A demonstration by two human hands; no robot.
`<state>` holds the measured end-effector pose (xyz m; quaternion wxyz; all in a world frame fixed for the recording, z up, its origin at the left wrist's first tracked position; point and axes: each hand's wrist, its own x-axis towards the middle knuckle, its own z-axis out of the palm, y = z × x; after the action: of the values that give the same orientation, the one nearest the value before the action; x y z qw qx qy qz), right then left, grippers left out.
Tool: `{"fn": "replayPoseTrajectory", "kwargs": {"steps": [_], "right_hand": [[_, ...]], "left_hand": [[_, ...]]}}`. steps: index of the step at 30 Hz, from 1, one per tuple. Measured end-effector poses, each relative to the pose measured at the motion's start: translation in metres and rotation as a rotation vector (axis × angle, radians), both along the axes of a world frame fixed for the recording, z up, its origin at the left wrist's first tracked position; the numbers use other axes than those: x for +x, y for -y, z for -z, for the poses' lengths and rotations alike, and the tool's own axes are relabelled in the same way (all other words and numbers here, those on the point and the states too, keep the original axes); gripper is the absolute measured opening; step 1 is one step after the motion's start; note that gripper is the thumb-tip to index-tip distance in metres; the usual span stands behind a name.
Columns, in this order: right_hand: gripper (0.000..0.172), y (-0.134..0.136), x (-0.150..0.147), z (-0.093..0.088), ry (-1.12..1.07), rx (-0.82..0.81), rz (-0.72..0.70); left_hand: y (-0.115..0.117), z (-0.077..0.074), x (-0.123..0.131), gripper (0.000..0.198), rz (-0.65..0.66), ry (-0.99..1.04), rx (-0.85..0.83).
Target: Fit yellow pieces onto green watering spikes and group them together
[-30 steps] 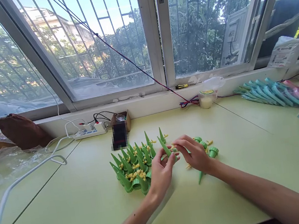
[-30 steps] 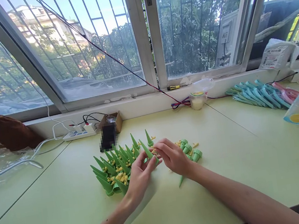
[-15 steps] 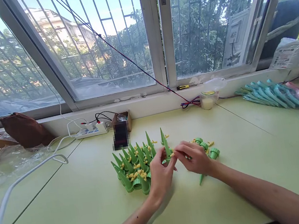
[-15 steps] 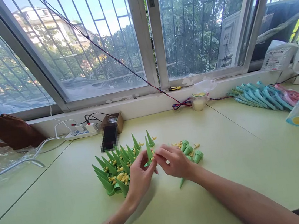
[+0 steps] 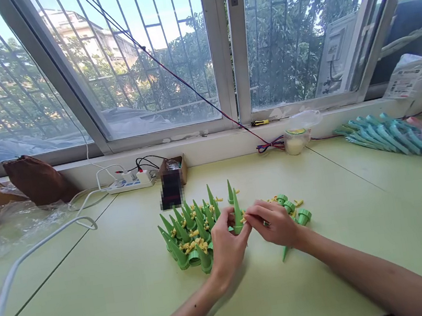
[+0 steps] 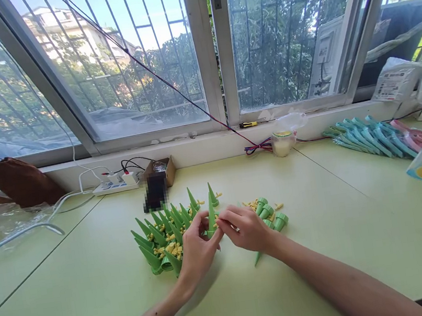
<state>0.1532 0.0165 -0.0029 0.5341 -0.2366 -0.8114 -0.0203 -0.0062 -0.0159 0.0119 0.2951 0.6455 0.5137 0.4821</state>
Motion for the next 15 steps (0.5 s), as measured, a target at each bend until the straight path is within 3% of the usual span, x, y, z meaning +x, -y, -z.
{"fn": "replayPoseTrajectory", "kwargs": {"steps": [6, 15], "right_hand": [[0.013, -0.0019, -0.0003, 0.0027, -0.018, 0.022, 0.006], [0.014, -0.0056, 0.0027, 0.0036, -0.036, 0.018, 0.045]], "left_hand": [[-0.0005, 0.0014, 0.0009, 0.029, -0.014, -0.003, 0.003], [-0.0001, 0.006, 0.0011, 0.037, 0.079, 0.102, 0.003]]}}
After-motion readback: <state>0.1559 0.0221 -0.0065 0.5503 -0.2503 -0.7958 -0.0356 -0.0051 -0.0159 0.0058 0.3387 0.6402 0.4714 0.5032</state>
